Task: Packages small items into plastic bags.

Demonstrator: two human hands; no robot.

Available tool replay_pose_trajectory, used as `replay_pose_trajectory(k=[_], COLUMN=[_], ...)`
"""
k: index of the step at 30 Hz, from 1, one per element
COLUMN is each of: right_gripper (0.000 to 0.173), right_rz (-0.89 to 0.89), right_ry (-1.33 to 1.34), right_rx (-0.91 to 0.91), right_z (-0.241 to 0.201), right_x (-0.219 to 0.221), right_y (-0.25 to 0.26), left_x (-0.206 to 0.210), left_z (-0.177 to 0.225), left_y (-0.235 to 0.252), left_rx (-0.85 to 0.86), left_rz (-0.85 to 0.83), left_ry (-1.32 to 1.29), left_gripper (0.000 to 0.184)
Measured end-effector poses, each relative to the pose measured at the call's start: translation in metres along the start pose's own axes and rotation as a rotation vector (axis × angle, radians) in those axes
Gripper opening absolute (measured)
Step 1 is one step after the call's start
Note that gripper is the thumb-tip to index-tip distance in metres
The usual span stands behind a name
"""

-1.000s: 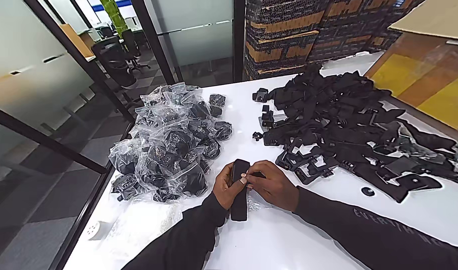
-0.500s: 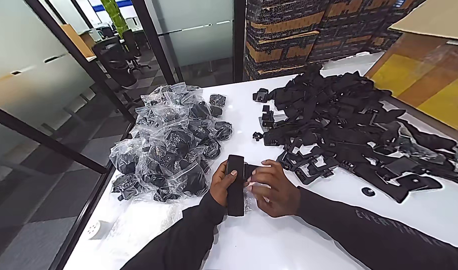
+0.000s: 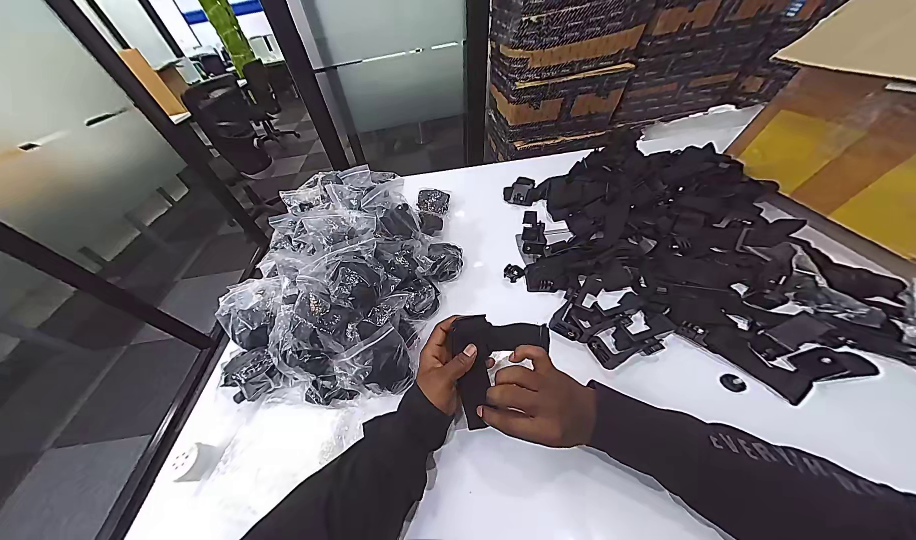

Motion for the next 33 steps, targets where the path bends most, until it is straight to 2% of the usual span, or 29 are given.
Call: replay_pose_trajectory(k=[8, 15, 19, 23, 33], right_gripper=[0.013, 0.016, 0.021, 0.022, 0.019], right_rz=[0.215, 0.259, 0.249, 0.233, 0.284], right_ry=[-0.016, -0.015, 0.071, 0.093, 0.252], right_rx=[0.294, 0.488, 0.541, 0.558, 0.675], right_z=[0.025, 0.044, 0.048, 0.048, 0.053], right_x=[-0.009, -0.008, -0.005, -0.002, 0.0], right_y=[-0.009, -0.017, -0.017, -0.019, -0.022], left_x=[-0.006, 0.003, 0.005, 0.005, 0.002], left_z=[0.0, 0.001, 0.001, 0.001, -0.001], left_y=[0.004, -0.002, -0.003, -0.002, -0.003], left_rx=[0.064, -0.026, 0.061, 0.116, 0.101], left_rz=[0.049, 0.003, -0.088, -0.086, -0.054], left_ry=[0.135, 0.194, 0.225, 0.278, 0.351], left_gripper=[0.05, 0.045, 0.042, 0.039, 0.039])
Point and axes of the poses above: each hand's wrist, its own y-axis towards the middle knuckle, its own x-axis out of the palm, z = x × y, the point moved 6 cm from there along y, towards the middle knuckle, and after that the axes turned 5 degrees about z, right-handed, at the moved point
